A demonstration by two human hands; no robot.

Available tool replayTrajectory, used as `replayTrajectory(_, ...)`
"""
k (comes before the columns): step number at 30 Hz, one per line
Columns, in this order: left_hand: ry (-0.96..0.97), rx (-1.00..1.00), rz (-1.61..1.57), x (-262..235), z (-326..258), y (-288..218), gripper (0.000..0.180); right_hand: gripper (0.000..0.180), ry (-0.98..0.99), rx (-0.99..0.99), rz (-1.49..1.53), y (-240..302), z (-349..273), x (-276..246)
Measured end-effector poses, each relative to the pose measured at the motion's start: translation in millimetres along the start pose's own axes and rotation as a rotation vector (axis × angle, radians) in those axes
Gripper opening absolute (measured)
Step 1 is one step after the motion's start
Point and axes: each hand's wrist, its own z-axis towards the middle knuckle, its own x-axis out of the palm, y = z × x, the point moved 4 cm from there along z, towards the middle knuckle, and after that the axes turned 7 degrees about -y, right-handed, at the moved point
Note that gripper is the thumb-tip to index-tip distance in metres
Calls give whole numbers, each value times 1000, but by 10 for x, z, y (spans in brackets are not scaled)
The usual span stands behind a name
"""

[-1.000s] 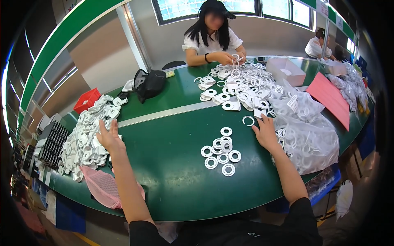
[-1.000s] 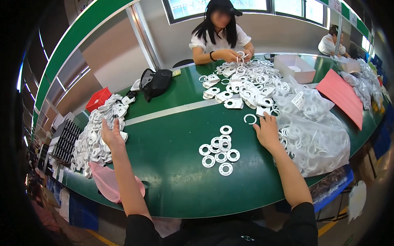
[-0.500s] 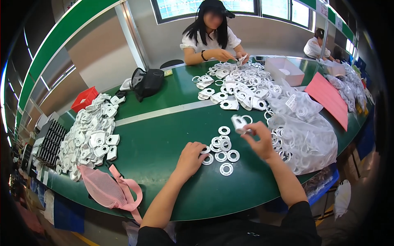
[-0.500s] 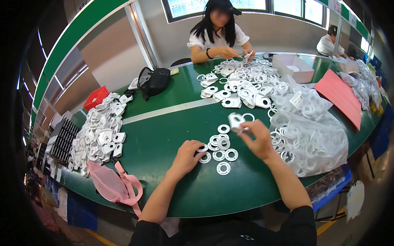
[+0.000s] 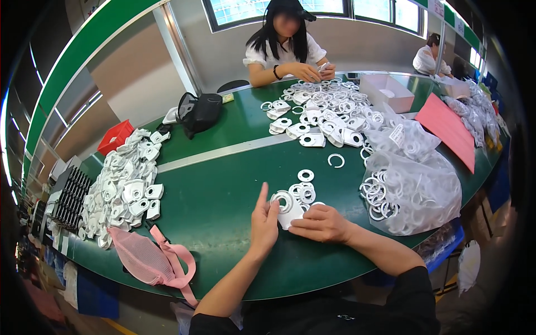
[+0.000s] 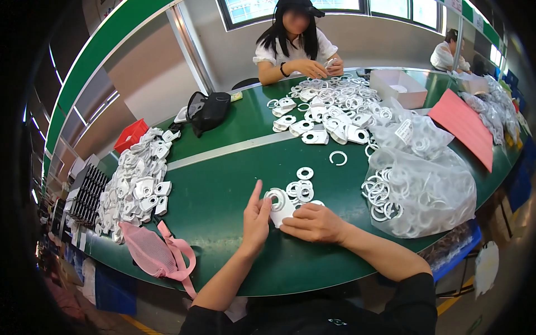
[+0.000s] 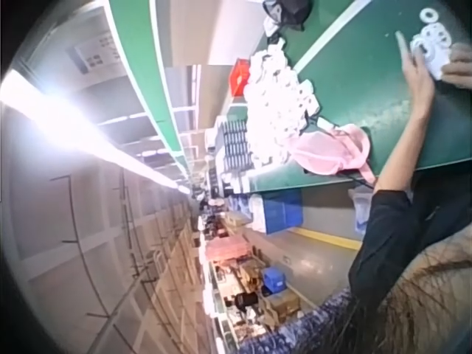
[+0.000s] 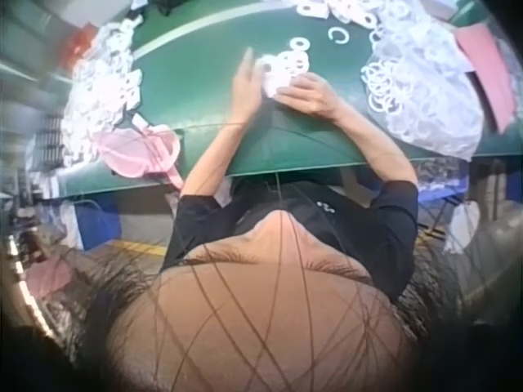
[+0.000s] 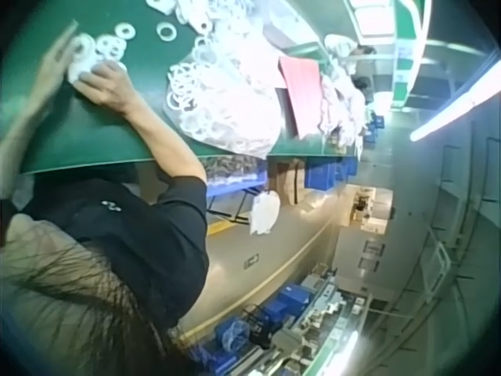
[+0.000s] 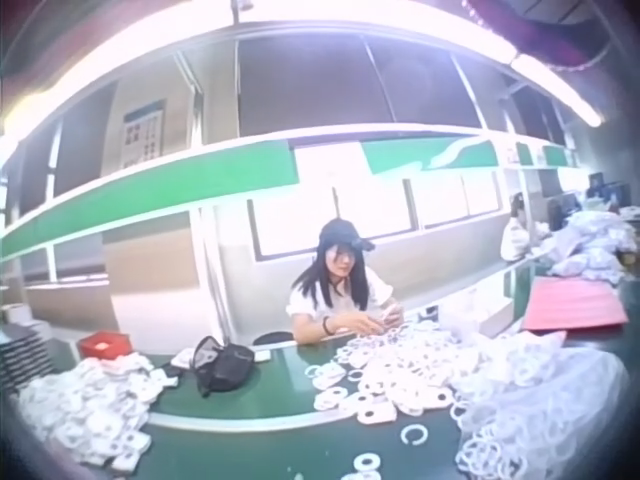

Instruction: Attaching small white plastic rings or gaskets to circular lighting fixture bases at a factory workbench.

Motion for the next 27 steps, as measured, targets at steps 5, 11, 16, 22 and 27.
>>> replayTrajectory(5,8,-425,-399,-66,76,227,33,34,-77,283,16,-325,-141,30)
replayTrajectory(11,-66,-508,-546,-159,106,313,21,42,34,824,-452,-1048,-649,-72)
replayTrajectory(16,77,-543,-639,-156,104,419,27,7,36,956,-281,-1100,-768,-139)
replayTrajectory(22,341,-655,-758,48,-42,109,42,4,-221,947,-101,-851,-407,-272)
replayTrajectory(27,499,-617,-588,152,-161,96,49,15,-331,1312,975,-590,-250,-123)
